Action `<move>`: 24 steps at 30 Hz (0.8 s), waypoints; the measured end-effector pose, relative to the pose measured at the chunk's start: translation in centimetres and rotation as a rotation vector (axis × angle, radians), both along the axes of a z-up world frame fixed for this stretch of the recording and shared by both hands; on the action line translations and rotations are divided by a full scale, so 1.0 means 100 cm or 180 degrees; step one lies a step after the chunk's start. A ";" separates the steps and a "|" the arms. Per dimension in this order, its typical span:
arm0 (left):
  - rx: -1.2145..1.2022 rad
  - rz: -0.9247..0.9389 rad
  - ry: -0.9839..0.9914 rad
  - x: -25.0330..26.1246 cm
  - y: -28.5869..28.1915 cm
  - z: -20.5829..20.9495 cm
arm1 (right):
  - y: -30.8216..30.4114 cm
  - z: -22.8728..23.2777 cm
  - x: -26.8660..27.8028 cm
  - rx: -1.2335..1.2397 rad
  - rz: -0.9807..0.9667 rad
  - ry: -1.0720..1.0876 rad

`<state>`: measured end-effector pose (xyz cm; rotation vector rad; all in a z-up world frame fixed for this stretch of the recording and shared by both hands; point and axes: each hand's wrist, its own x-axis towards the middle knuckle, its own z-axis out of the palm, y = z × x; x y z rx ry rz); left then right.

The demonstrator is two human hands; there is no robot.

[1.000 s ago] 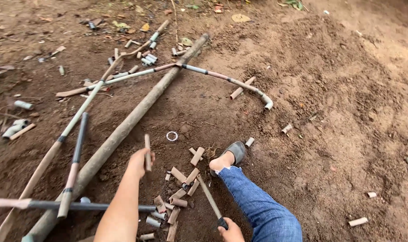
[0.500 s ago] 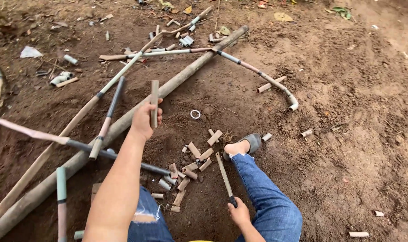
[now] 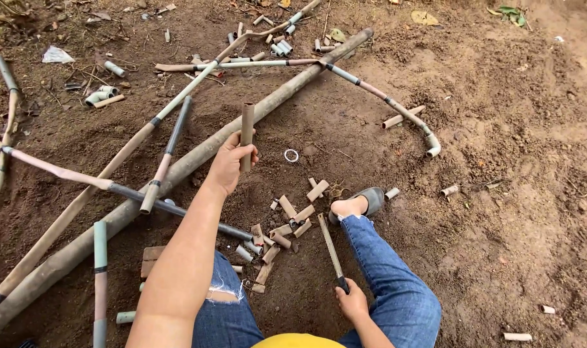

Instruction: Cutting small bamboo segments into smaller pieces using a thin metal tool while sitting on the ground.

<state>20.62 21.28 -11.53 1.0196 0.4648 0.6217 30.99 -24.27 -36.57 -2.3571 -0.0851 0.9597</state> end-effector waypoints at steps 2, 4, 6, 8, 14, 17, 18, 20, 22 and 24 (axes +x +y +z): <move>-0.0029 -0.0002 0.0043 0.000 -0.002 0.005 | 0.001 0.008 -0.001 -0.0021 -0.0006 0.0044; -0.0061 -0.0014 0.0093 0.000 -0.004 0.008 | 0.001 0.011 -0.002 -0.0044 -0.0021 0.0094; 0.0045 -0.0041 0.0178 0.002 -0.005 0.008 | -0.001 0.011 -0.001 -0.0118 0.0113 -0.0047; 0.0119 -0.0079 0.0186 0.004 -0.007 0.007 | -0.002 0.011 -0.002 -0.0183 0.0178 -0.0080; 0.0170 -0.0061 0.0060 0.003 -0.009 0.010 | -0.003 0.003 -0.002 -0.0299 0.0378 -0.0272; 0.0274 0.0055 0.0242 0.001 -0.012 0.017 | -0.001 0.004 -0.003 -0.0328 0.0420 -0.0288; 0.0346 0.0142 0.0380 0.001 -0.012 0.018 | 0.000 0.006 -0.003 -0.0357 0.0434 -0.0269; 0.0257 0.0051 0.0398 -0.001 -0.013 0.022 | 0.001 0.006 -0.003 -0.0376 0.0442 -0.0267; 0.0168 -0.0036 0.0410 -0.003 -0.011 0.023 | 0.002 0.007 -0.003 -0.0393 0.0452 -0.0271; -0.0012 -0.0004 0.0206 -0.005 -0.006 0.020 | 0.003 0.009 -0.003 -0.0486 0.0528 -0.0306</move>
